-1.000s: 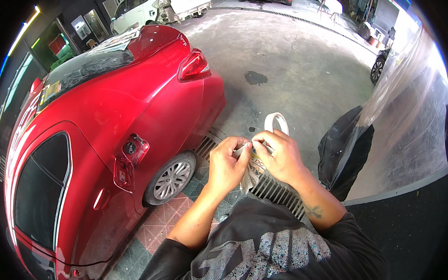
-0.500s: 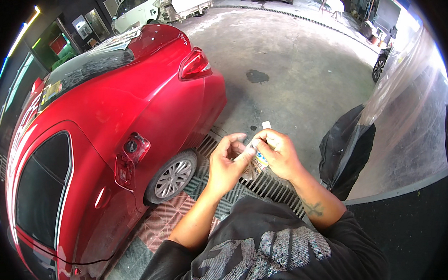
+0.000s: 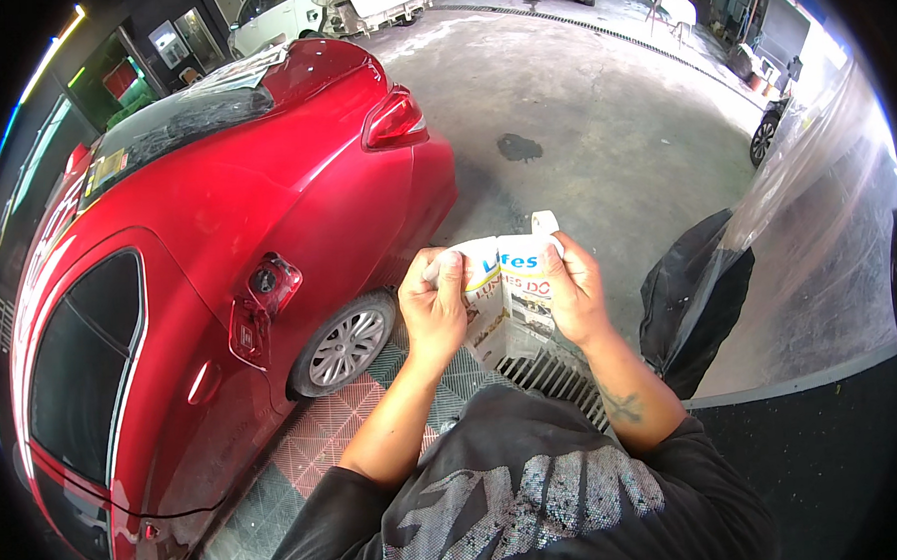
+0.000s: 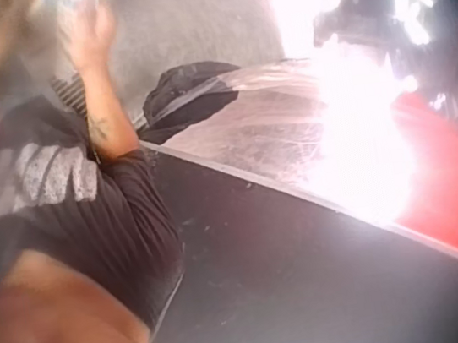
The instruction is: The person removes newspaper sheets from the rear of a red sedan, folds and tapes them, then applies the newspaper to the rear quarter panel and fuel cap area using masking tape. The person opens the driver door briefly and manipulates the fuel cap before continuing to tape newspaper around the fuel door.
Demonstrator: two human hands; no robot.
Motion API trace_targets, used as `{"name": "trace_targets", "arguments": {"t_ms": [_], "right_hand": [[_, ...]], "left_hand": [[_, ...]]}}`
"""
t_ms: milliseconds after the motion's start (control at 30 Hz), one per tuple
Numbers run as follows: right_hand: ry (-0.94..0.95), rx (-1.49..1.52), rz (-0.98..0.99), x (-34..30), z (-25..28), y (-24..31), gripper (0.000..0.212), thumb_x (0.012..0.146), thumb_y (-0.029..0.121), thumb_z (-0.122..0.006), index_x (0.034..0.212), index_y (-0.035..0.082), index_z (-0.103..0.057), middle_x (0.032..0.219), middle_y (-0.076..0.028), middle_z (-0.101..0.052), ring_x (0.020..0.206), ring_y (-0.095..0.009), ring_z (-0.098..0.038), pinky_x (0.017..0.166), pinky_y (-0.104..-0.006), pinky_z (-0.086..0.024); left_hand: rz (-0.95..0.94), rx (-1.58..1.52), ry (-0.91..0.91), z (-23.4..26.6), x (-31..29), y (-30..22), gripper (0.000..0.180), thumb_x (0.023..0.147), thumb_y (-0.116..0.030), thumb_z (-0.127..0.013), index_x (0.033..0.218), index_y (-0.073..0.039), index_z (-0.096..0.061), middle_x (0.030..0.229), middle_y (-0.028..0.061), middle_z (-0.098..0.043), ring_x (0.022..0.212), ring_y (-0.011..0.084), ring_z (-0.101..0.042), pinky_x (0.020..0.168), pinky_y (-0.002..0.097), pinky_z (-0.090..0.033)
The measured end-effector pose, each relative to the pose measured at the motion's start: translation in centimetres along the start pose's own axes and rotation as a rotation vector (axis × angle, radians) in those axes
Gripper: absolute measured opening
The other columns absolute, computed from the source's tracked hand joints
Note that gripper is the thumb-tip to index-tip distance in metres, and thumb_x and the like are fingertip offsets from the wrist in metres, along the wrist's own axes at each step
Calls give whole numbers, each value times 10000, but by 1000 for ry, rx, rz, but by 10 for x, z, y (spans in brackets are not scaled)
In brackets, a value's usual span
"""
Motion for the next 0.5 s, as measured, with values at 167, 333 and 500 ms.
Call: {"name": "trace_targets", "arguments": {"t_ms": [167,333,500], "right_hand": [[-88,53,82,6,-15,16,331,1255,287,-527,1279,-4,-682,1115,-24,-745,997,-64,-674,862,-267,-574],[-196,190,46,11,-2,-1,345,1256,302,-516,1295,4,-685,1160,-63,-767,981,-102,-739,872,-296,-628],[-238,397,-63,24,-10,-11,386,1246,330,-527,1375,-3,-674,1237,-127,-790,1077,-227,-809,961,-411,-682]], "left_hand": [[-102,4,-126,-2,-3,-12,220,1200,-191,-656,1051,-33,-691,904,-25,-689,797,32,-573,718,228,-477],[-62,-36,-265,19,8,-3,222,1214,-188,-627,1058,-36,-672,904,-11,-699,791,36,-582,726,232,-486],[-5,-212,31,9,-15,19,724,967,-302,-934,1476,-20,-504,1368,112,-672,1294,210,-650,1155,403,-514]]}}
Point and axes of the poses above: each hand's wrist, its own x-axis towards the middle knuckle, its own z-axis out of the back of the hand, y = z × x, the point moved 9 cm from there along x, towards the middle knuckle
